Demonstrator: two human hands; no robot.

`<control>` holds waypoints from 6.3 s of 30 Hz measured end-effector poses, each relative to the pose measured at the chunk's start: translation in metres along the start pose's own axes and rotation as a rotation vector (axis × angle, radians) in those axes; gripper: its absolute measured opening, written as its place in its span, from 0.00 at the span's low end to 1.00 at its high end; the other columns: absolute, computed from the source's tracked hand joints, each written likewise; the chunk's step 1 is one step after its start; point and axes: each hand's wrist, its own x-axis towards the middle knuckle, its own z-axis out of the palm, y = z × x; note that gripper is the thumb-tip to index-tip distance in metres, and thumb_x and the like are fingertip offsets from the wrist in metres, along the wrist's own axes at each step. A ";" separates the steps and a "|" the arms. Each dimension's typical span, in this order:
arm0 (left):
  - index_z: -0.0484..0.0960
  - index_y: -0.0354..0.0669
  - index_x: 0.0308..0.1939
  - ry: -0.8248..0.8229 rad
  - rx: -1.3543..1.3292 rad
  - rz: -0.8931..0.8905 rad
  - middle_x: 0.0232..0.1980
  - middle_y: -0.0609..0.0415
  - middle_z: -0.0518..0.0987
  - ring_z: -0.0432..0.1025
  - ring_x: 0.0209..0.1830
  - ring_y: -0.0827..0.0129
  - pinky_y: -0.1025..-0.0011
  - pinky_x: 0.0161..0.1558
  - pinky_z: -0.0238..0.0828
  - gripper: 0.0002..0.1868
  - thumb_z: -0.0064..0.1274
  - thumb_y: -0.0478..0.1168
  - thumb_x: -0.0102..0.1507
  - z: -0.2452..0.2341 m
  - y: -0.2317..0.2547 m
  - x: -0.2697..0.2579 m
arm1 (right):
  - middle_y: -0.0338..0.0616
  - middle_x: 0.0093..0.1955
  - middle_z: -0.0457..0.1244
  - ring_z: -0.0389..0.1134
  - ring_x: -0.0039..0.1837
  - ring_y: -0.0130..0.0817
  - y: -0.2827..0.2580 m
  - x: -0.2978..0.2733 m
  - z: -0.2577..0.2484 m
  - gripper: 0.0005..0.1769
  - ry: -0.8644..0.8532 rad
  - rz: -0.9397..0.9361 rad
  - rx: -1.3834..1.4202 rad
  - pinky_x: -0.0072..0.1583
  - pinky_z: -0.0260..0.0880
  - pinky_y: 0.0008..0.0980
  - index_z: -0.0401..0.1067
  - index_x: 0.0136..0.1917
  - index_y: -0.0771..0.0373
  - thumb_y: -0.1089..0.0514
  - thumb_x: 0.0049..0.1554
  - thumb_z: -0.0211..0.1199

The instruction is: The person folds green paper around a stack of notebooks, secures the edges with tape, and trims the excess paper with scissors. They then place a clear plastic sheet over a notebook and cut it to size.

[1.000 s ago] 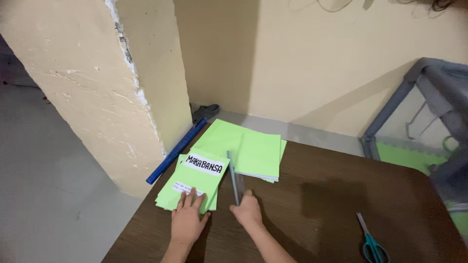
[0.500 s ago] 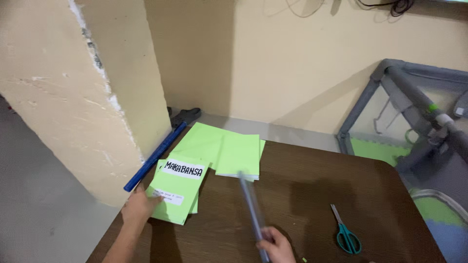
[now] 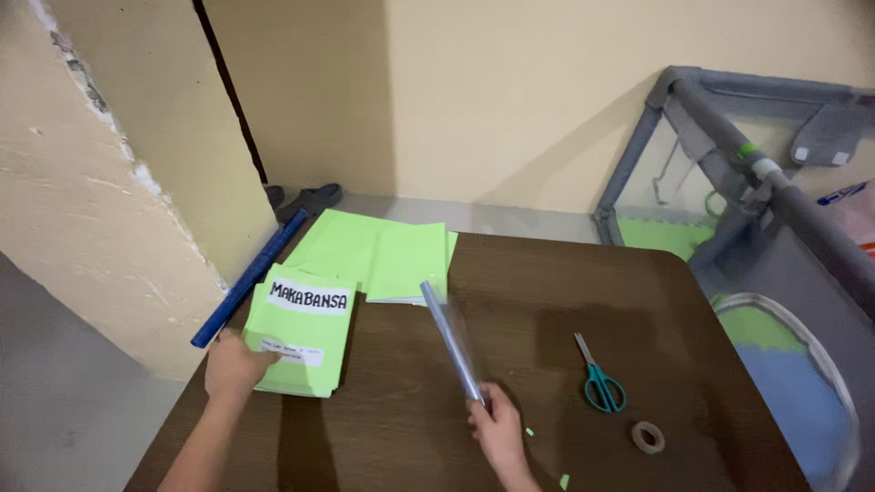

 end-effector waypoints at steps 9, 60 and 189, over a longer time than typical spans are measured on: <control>0.45 0.31 0.76 -0.020 0.172 0.872 0.83 0.31 0.38 0.34 0.82 0.40 0.46 0.74 0.34 0.56 0.46 0.72 0.63 0.068 0.136 -0.184 | 0.42 0.43 0.70 0.69 0.35 0.26 -0.062 0.011 -0.072 0.19 0.245 -0.033 0.216 0.37 0.72 0.28 0.70 0.62 0.56 0.56 0.57 0.62; 0.80 0.38 0.63 0.023 0.262 -0.200 0.69 0.37 0.70 0.66 0.69 0.43 0.42 0.65 0.64 0.37 0.58 0.64 0.62 0.054 -0.020 0.031 | 0.44 0.40 0.65 0.66 0.41 0.32 0.060 0.011 -0.113 0.10 0.194 0.031 0.396 0.42 0.68 0.34 0.72 0.51 0.67 0.61 0.57 0.61; 0.76 0.31 0.52 -0.628 -0.654 -0.004 0.35 0.45 0.86 0.80 0.31 0.67 0.69 0.35 0.78 0.24 0.65 0.30 0.54 0.149 0.162 -0.206 | 0.55 0.56 0.73 0.76 0.57 0.44 -0.035 -0.023 -0.138 0.26 0.080 0.395 0.054 0.59 0.77 0.42 0.72 0.63 0.66 0.59 0.51 0.69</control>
